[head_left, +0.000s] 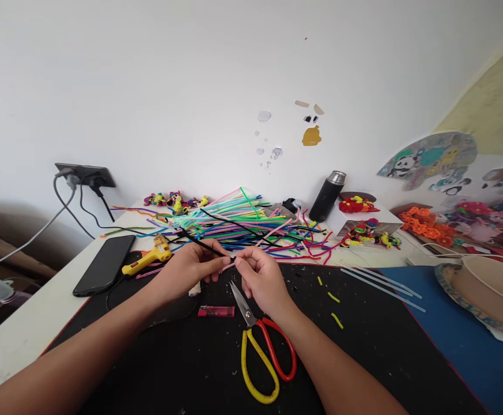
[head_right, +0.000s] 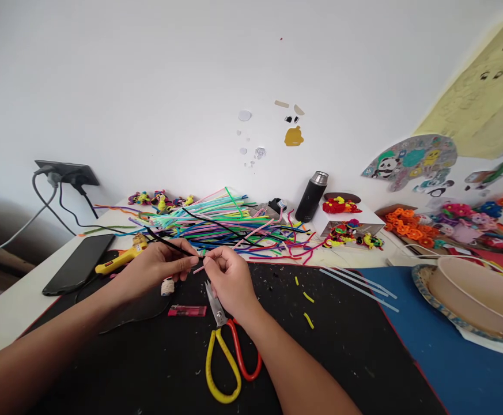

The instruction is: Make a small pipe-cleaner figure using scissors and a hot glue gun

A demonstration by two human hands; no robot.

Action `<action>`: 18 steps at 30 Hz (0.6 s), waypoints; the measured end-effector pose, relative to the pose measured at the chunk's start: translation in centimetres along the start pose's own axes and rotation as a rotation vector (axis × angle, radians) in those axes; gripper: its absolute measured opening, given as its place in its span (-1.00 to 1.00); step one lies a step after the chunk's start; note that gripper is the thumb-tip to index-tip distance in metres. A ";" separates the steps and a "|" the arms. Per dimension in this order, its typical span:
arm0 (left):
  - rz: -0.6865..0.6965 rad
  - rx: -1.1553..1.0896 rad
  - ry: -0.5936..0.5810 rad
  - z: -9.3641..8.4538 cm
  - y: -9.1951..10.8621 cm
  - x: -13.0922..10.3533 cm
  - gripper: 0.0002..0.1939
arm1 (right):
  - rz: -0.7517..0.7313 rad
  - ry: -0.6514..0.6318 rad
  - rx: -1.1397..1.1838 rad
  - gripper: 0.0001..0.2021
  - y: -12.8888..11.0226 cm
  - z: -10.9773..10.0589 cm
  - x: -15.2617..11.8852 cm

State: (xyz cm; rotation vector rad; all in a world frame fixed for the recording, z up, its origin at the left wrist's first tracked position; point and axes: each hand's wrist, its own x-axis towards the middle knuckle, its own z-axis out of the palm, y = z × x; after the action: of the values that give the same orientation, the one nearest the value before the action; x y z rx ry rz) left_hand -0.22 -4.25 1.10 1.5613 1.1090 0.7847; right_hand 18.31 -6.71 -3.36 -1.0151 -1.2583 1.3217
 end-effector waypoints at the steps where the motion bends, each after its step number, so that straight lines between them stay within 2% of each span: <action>1: 0.002 0.002 -0.002 0.0 -0.2 0.0 -0.43 | -0.007 -0.002 -0.011 -0.75 0.0 0.0 0.0; 7: 0.017 0.057 0.027 -0.4 -1.2 0.4 -0.47 | -0.069 0.007 -0.134 -0.85 0.0 -0.1 -0.2; 10: 0.140 0.252 0.072 -0.4 -0.6 0.1 -0.56 | -0.118 0.003 -0.282 -0.91 -0.1 0.0 -0.4; 13: 0.238 0.385 0.060 -0.3 0.0 -0.4 -0.63 | -0.128 -0.031 -0.397 -0.90 0.1 0.1 -0.4; 16: 0.200 0.344 0.040 -0.4 -0.2 -0.6 -0.62 | -0.118 -0.039 -0.424 -0.91 0.4 0.1 -0.4; 18: 0.138 0.227 0.022 -0.5 -0.6 -0.4 -0.61 | -0.109 -0.035 -0.377 -0.93 0.5 0.1 -0.3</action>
State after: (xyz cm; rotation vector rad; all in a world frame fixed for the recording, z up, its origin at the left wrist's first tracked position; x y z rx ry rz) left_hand -0.97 -4.44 0.67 1.8390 1.1471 0.7896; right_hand 18.14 -7.02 -3.89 -1.1668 -1.6051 1.0436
